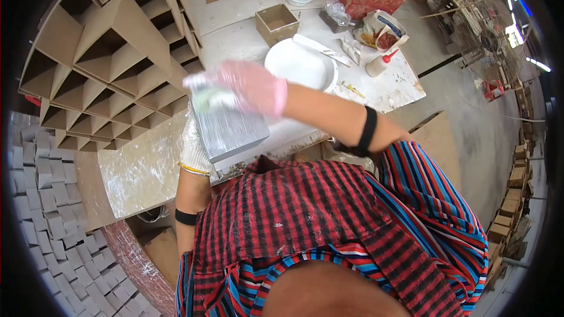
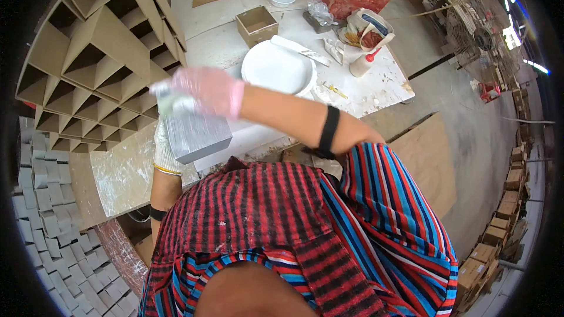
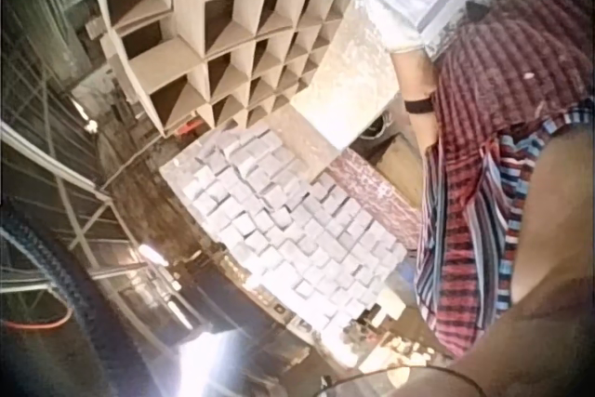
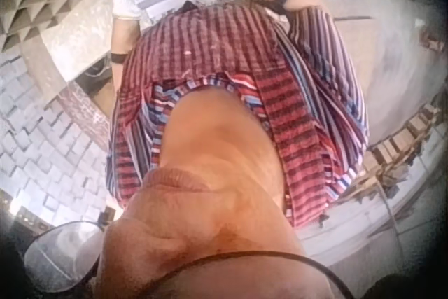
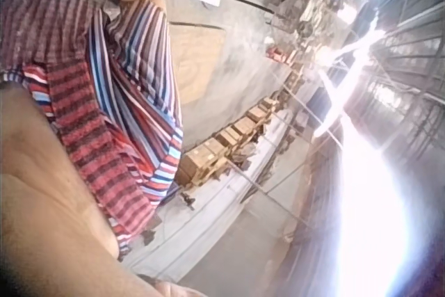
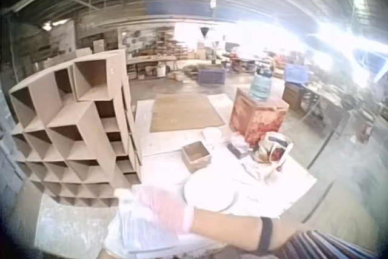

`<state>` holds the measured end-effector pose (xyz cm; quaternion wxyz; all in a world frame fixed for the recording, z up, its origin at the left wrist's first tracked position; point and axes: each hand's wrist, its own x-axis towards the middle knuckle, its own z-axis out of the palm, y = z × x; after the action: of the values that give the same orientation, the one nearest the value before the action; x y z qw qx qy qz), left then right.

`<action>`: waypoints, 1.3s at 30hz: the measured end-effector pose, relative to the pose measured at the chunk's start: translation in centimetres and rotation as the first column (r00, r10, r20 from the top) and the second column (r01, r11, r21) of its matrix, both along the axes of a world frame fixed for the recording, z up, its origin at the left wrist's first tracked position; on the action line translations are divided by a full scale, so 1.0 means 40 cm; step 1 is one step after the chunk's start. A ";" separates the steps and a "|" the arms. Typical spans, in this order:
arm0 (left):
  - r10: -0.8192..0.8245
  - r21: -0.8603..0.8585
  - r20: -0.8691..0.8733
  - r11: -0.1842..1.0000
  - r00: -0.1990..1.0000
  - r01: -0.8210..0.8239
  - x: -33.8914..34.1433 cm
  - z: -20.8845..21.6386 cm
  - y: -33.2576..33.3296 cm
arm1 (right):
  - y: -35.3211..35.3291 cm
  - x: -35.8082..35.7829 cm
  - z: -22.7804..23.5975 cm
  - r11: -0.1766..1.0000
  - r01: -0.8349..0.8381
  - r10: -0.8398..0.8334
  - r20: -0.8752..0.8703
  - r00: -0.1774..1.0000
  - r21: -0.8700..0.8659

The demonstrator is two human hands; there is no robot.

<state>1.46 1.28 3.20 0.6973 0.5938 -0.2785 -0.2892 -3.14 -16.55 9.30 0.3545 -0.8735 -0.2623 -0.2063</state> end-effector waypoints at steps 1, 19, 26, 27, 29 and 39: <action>0.141 -0.005 -0.033 0.990 0.989 -0.141 -0.023 0.024 -0.014 | -0.027 0.031 0.001 0.998 0.067 -0.067 -0.004 0.998 0.005; 0.088 -0.077 -0.796 0.967 0.599 -0.245 -0.049 0.032 -0.013 | -0.030 0.050 0.062 0.995 0.098 -0.097 -0.023 0.995 0.032; 0.129 -0.052 -0.720 0.970 0.682 -0.238 0.020 -0.053 0.057 | 0.122 -0.087 0.053 0.966 -0.244 0.247 0.025 0.969 -0.081; 0.139 -0.043 -0.717 0.969 0.683 -0.242 0.024 -0.058 0.065 | 0.126 -0.081 0.045 0.970 -0.225 0.227 0.012 0.974 -0.094; 0.142 -0.025 -0.728 0.972 0.671 -0.233 0.024 -0.067 0.043 | 0.125 -0.045 0.028 0.977 -0.166 0.166 -0.010 0.986 -0.132; 0.097 -0.044 -0.783 0.977 0.615 -0.210 0.019 -0.054 0.063 | -0.090 0.145 -0.019 0.833 0.241 -0.099 -0.295 0.950 0.498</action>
<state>2.21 3.78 1.04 0.8086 0.3855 0.0823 -0.4368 2.68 -20.14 8.55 0.5917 -0.7813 -0.0679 -0.1866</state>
